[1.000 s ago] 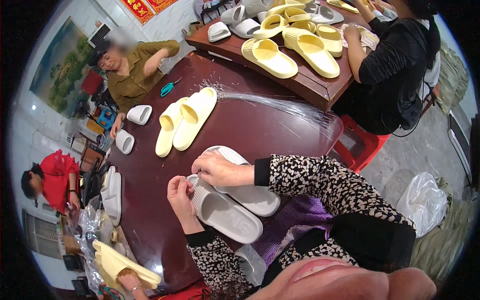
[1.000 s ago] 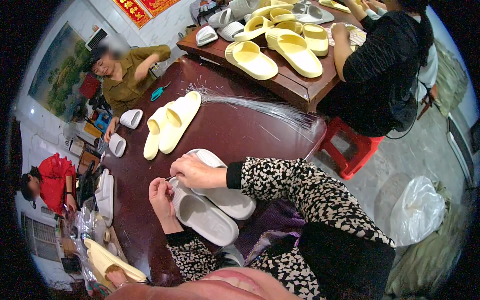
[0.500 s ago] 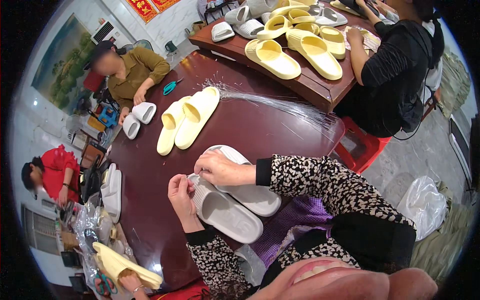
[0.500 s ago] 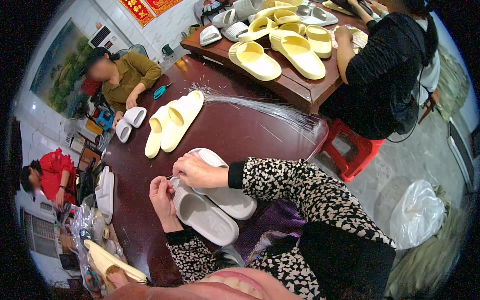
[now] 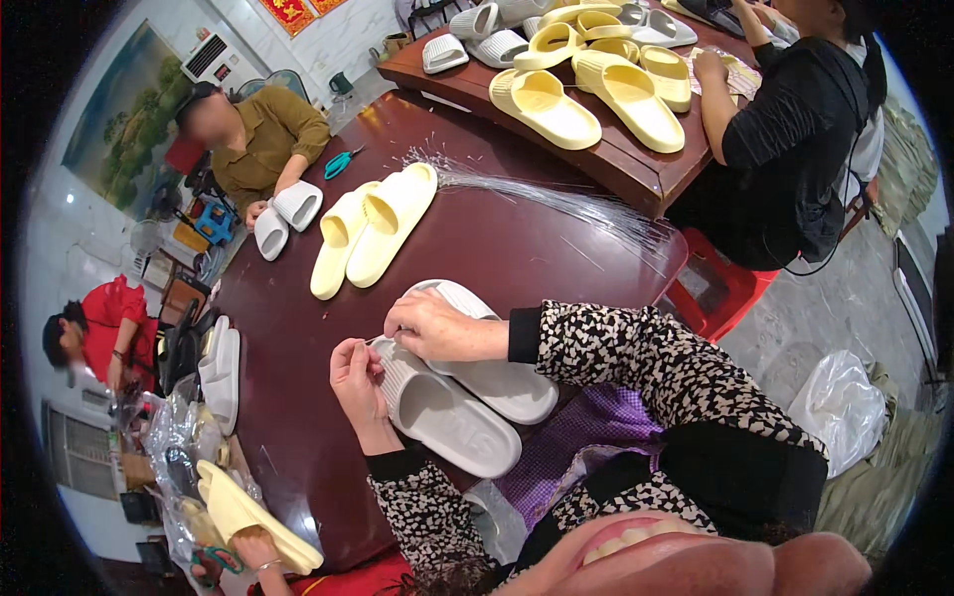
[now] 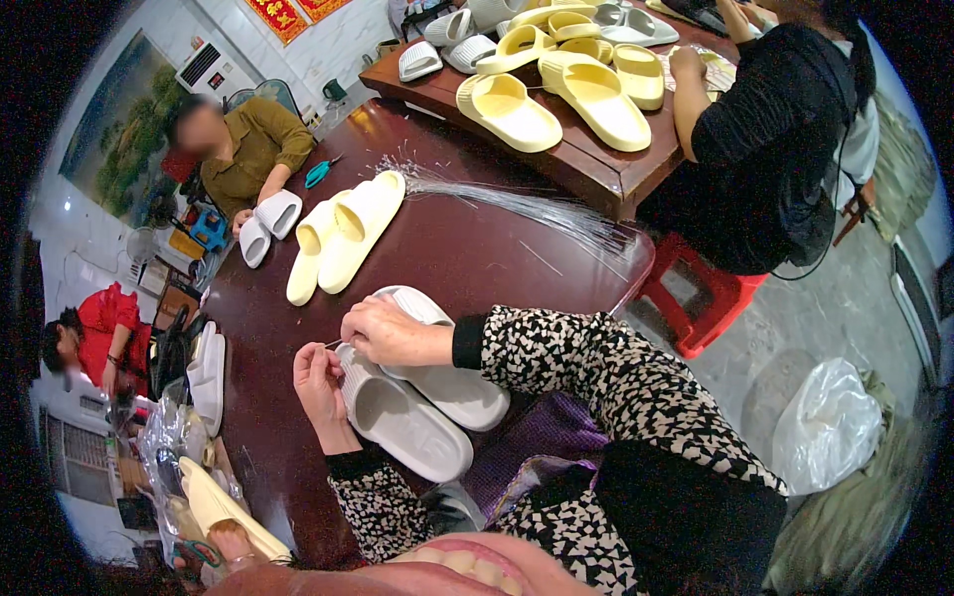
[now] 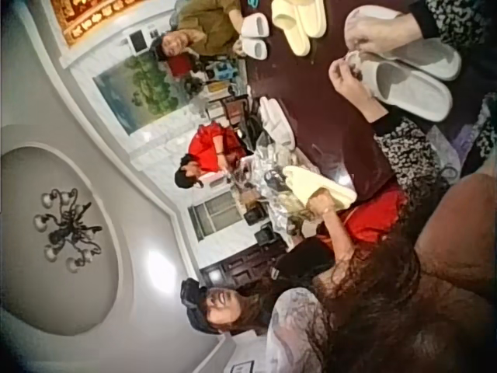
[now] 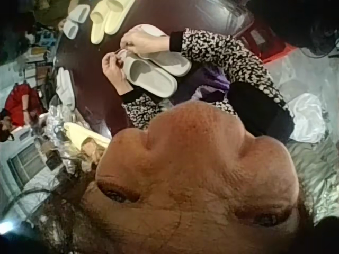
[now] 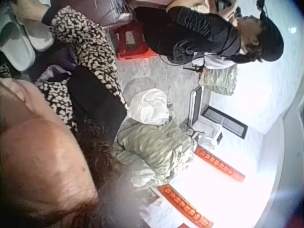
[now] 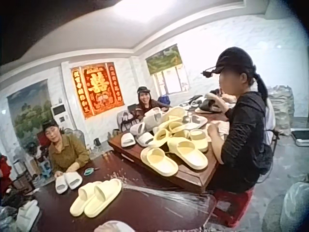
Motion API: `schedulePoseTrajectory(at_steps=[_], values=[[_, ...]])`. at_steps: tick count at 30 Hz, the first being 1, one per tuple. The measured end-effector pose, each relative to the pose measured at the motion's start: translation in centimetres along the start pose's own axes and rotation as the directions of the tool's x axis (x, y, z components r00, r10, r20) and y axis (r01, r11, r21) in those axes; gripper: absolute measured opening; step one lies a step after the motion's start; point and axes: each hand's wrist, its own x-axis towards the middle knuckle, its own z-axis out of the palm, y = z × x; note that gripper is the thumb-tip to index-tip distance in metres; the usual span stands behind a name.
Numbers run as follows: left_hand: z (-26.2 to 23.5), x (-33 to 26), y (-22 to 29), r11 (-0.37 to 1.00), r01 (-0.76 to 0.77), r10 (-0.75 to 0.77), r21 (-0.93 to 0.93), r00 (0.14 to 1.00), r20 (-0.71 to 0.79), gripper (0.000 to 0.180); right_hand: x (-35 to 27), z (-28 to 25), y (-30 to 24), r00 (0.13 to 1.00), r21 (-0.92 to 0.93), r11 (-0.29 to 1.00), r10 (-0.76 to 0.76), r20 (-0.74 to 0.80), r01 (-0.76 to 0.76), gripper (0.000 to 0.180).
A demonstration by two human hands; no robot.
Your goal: The person takes plastic ties from a bundle and threads them through pairs of slide slippers, fastening the slippers together by hand.
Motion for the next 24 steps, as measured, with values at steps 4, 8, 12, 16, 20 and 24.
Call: schedulePoseTrajectory(at_steps=[4,8,12,16,20,24], values=[[-0.17,0.1,-0.32,0.999,-0.035,0.034,-0.029,0.999,-0.03,0.004,-0.07,-0.06,0.01,1.0,-0.002,1.0,0.001,0.003,-0.001,0.005],[-0.52,0.32,-0.48,0.997,-0.06,0.06,-0.042,0.998,-0.02,0.005,-0.02,-0.15,-0.34,1.0,0.003,1.0,0.02,0.017,-0.02,0.005],[-0.19,0.67,-0.13,0.997,-0.039,0.04,-0.06,0.999,0.014,0.005,0.19,-0.37,-0.15,1.0,-0.004,1.0,0.018,-0.025,-0.018,0.005],[-0.21,0.3,-0.04,0.998,-0.027,0.028,-0.06,1.0,0.015,0.004,0.06,-0.34,-0.38,0.999,0.006,1.0,0.017,-0.048,-0.017,0.006],[-0.25,0.25,-0.27,0.998,-0.037,0.039,-0.041,0.999,0.03,0.004,0.03,-0.3,-0.38,1.0,0.005,1.0,0.016,-0.007,-0.016,0.006],[-0.26,0.2,-0.28,1.0,-0.006,0.007,-0.03,1.0,0.027,0.004,-0.11,-0.4,-0.3,1.0,0.026,0.999,0.023,0.012,-0.024,0.012]])
